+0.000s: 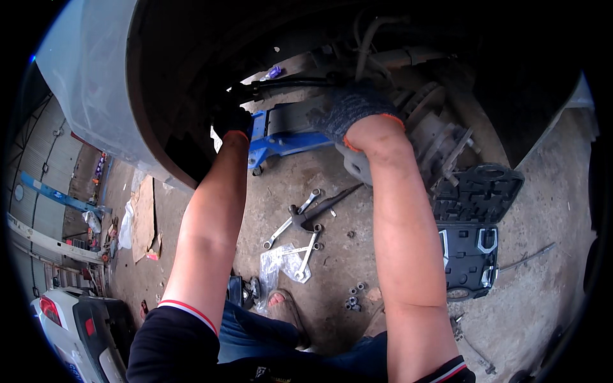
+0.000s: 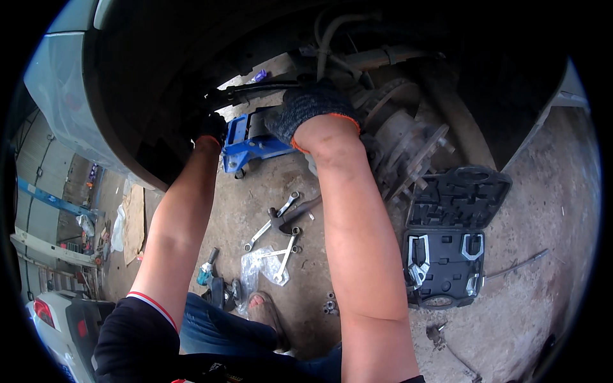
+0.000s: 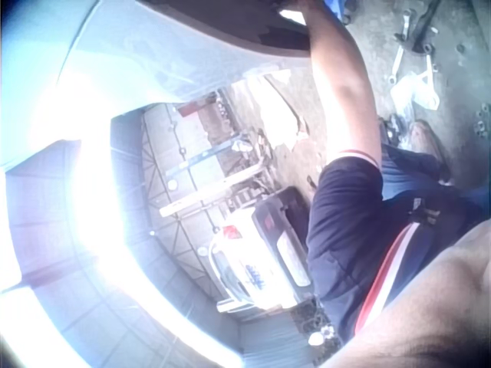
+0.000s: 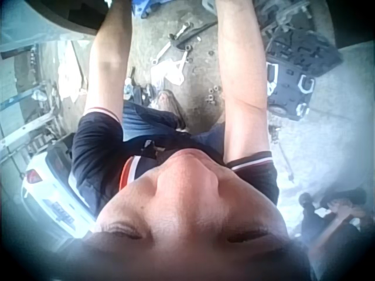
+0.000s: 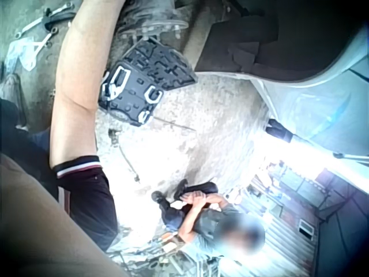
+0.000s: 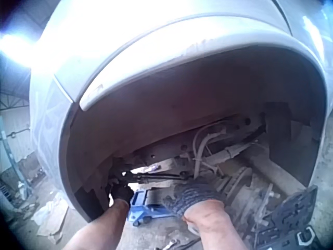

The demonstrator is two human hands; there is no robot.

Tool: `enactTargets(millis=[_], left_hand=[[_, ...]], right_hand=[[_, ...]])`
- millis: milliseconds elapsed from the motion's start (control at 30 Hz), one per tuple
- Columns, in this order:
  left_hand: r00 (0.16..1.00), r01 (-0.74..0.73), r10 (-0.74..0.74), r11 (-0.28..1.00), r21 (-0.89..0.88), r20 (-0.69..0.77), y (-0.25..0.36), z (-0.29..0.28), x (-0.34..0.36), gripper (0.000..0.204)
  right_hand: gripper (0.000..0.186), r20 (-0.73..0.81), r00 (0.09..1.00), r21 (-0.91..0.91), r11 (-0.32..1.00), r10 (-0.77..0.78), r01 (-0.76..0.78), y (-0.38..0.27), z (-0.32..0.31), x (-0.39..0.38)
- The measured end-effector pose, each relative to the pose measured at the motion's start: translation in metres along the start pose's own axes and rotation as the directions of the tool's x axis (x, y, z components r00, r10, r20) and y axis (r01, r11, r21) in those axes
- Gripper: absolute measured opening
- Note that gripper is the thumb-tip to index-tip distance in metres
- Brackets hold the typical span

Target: The person works on a car's wheel assembly using a wrench, hammer, and a long suspension component. They use the wrench to tighten or loosen bolts and the hammer to strike parts of the suspension into place while the vehicle is supported by a floor jack.

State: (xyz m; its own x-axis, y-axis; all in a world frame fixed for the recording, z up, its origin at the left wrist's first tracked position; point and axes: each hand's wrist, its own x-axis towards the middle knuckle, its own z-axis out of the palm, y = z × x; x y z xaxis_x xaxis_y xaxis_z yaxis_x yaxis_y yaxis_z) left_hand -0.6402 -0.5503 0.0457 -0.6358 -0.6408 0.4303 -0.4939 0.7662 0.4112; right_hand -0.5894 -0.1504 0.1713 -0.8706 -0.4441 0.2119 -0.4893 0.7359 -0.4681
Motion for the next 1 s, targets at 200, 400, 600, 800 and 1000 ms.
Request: enactTargets(millis=[200,400,600,800,1000], left_hand=[[0.996,-0.086,0.091,0.903,0.42,0.007,0.027,-0.037,-0.028,0.038],[0.987,0.162,-0.162,0.987,0.004,0.013,0.046,-0.05,-0.029,0.043],[0.963,-0.072,0.11,0.985,0.159,-0.244,0.077,-0.072,-0.043,0.054],[0.894,-0.305,0.282,0.952,-0.013,-0.348,0.056,-0.057,-0.034,0.043],[0.978,-0.152,0.144,0.988,0.04,0.148,0.005,-0.005,0.002,0.057]], right_hand=[[0.058,0.012,1.0,-0.004,1.0,0.002,-0.002,0.001,0.011,0.002],[0.056,-0.061,0.998,-0.031,0.999,-0.025,0.023,0.001,0.013,0.001],[0.053,-0.091,0.996,-0.036,0.999,-0.026,0.022,0.003,0.016,0.001],[0.063,0.051,0.998,-0.029,0.999,-0.025,0.026,-0.001,0.004,0.001],[0.063,0.054,0.998,-0.026,0.999,-0.018,0.02,-0.001,-0.001,0.0]])
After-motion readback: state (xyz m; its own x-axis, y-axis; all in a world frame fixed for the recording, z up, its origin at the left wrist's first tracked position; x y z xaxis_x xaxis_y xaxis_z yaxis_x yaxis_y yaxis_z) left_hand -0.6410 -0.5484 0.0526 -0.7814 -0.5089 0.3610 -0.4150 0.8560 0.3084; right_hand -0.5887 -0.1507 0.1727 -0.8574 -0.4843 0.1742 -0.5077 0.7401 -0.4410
